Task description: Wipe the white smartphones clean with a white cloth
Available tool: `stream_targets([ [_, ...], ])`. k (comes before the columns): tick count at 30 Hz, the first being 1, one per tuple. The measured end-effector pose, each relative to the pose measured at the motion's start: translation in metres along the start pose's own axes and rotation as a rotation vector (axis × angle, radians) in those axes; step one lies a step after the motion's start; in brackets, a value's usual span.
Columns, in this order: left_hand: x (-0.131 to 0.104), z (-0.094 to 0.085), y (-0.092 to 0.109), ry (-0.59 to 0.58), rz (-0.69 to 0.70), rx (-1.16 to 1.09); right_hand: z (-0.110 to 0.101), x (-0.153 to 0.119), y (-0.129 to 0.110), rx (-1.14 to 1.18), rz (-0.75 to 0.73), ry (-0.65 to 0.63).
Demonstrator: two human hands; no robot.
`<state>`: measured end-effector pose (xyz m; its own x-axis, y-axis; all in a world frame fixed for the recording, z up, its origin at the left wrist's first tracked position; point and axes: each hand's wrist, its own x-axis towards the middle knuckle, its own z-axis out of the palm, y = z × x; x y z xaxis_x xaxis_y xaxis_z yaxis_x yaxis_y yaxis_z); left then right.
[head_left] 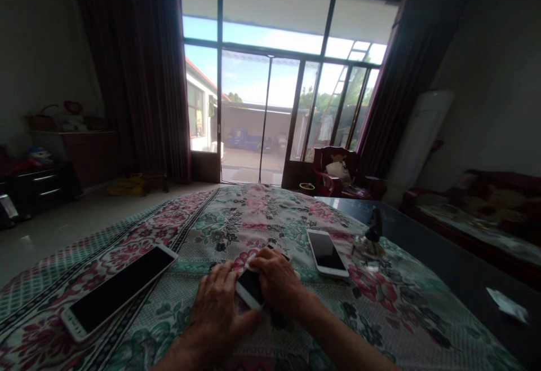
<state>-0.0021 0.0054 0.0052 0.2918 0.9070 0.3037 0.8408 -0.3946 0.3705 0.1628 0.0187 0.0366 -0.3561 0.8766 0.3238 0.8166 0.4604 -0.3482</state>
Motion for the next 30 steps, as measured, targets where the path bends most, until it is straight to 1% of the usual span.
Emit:
stream_targets([
  [4,0.000,0.005,0.000,0.063,0.009,-0.028,0.004,0.000,0.002,-0.012,0.000,0.014],
  [8,0.002,0.016,-0.008,0.124,0.086,-0.066,0.006,-0.001,0.006,-0.046,0.095,0.053],
  [11,0.003,0.020,-0.016,0.127,0.152,-0.085,0.000,-0.001,0.013,-0.097,0.164,0.100],
  [14,0.003,0.016,-0.019,0.091,0.162,-0.093,-0.009,0.000,0.020,-0.164,0.207,0.105],
  [17,0.003,0.006,-0.017,0.060,0.097,-0.092,-0.017,0.001,0.024,-0.206,0.225,0.069],
  [19,0.004,0.000,-0.015,0.041,0.061,-0.095,-0.018,0.001,0.024,-0.212,0.224,0.043],
  [23,0.007,-0.005,-0.013,0.004,0.036,-0.120,-0.011,0.000,0.016,-0.182,0.195,0.035],
  [26,0.007,-0.002,-0.013,0.039,0.036,-0.132,0.001,-0.003,0.001,-0.121,0.117,0.044],
  [30,0.006,0.003,-0.014,0.085,0.033,-0.129,0.015,-0.006,-0.020,-0.035,-0.004,0.009],
])
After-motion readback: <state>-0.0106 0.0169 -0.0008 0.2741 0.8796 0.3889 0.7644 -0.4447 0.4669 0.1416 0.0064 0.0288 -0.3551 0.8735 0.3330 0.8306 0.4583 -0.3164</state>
